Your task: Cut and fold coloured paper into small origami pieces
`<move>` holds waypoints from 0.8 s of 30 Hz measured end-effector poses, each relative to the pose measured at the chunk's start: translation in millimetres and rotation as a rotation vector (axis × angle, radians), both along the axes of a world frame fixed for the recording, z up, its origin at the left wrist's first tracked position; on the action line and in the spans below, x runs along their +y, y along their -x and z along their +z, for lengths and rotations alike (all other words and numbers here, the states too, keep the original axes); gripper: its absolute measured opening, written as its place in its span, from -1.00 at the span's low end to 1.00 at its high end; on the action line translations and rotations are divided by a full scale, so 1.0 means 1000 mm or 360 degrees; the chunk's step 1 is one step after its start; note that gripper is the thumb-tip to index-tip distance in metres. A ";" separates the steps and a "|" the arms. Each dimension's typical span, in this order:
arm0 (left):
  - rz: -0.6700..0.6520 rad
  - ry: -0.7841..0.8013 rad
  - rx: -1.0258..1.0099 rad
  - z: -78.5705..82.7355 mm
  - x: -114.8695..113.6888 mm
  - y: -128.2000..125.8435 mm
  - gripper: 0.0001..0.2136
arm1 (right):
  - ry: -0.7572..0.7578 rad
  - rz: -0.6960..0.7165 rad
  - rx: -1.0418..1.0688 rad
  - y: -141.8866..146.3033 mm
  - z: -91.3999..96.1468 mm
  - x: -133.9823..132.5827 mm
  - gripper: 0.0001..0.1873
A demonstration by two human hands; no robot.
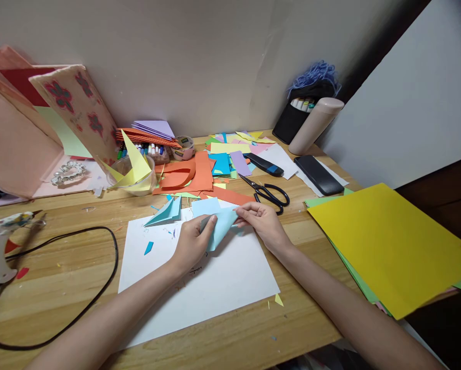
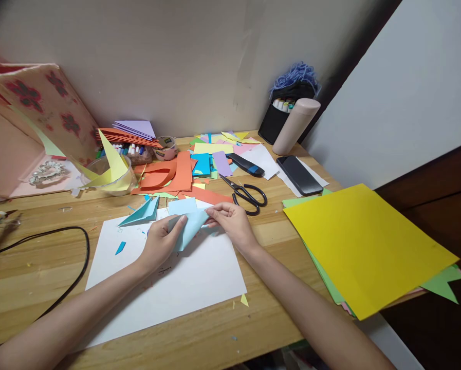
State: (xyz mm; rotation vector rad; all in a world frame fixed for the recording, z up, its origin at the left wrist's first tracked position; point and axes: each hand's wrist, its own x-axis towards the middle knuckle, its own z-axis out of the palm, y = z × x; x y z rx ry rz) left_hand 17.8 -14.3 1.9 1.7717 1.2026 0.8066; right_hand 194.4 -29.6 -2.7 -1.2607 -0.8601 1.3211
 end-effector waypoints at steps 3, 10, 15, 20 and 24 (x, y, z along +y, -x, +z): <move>-0.0054 0.0048 -0.0058 0.002 0.001 0.001 -0.62 | -0.0018 0.0134 0.0043 -0.002 0.000 0.001 -0.72; -0.0040 0.0051 -0.0040 0.002 0.001 0.001 -0.62 | -0.0004 0.0183 -0.0013 -0.003 -0.001 0.000 -0.71; -0.0030 0.0089 -0.0100 0.002 0.001 0.001 -0.62 | -0.0091 0.0172 -0.0042 -0.002 0.002 -0.001 -0.72; -0.0106 0.0170 -0.0148 0.002 0.003 0.000 -0.62 | -0.0152 0.0101 -0.0100 -0.003 0.002 -0.001 -0.74; -0.0109 0.0268 -0.0170 0.000 0.004 0.000 -0.63 | -0.0179 0.0028 -0.0212 -0.003 0.001 -0.001 -0.74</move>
